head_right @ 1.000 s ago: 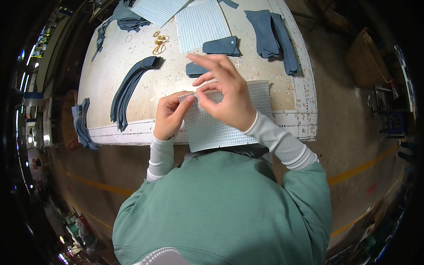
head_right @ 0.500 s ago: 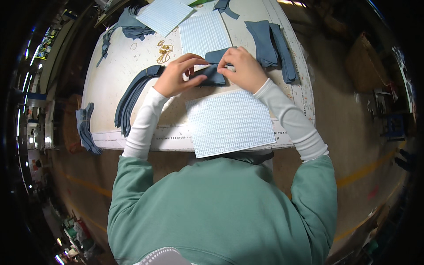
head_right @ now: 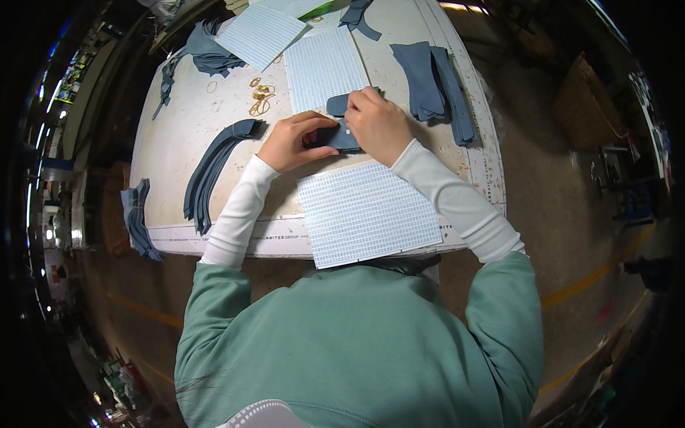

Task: The person repeatedly picks a blue fabric piece and a white grid sheet, places the sheet on the fabric, folds the fabric over it, and secures the assembly with a rubber band. The person stacks completed units on the table.

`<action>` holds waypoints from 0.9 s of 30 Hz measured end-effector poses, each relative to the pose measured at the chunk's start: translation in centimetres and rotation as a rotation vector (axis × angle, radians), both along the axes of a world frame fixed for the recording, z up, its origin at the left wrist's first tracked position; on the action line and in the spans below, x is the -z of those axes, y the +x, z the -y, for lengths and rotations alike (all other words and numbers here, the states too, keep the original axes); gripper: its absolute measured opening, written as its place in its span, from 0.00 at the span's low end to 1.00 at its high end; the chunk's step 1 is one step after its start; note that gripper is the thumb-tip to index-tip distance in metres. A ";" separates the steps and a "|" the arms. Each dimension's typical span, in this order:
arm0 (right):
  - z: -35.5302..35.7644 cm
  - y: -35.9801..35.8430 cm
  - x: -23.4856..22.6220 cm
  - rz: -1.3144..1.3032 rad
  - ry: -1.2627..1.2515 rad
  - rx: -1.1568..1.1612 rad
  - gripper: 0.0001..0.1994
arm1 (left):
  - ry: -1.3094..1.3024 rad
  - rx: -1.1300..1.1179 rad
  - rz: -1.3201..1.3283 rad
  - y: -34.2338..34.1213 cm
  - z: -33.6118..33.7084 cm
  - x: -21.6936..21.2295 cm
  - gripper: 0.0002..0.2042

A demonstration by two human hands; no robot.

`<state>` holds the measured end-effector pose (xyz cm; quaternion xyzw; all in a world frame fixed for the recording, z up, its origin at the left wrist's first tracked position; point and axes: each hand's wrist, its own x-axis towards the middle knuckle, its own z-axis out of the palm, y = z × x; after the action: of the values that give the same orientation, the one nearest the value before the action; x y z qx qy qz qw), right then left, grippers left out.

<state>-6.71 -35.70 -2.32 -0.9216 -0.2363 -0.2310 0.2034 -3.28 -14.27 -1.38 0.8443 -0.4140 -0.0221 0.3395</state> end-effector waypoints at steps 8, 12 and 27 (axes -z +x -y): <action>1.3 0.2 0.7 -0.293 0.304 -0.015 0.03 | -0.070 0.001 -0.003 0.1 -0.2 -0.5 0.15; 0.6 0.1 1.4 -0.328 0.334 -0.022 0.03 | 0.028 -0.015 -0.029 -0.2 -0.1 -0.5 0.17; 1.5 0.3 0.1 -0.337 0.401 -0.085 0.08 | -0.095 0.000 -0.117 0.2 -0.4 -0.2 0.14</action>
<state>-6.38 -37.22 -2.42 -0.8776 -0.1872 -0.1075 0.4281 -3.07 -13.86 -1.15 0.8245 -0.3942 -0.0517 0.4027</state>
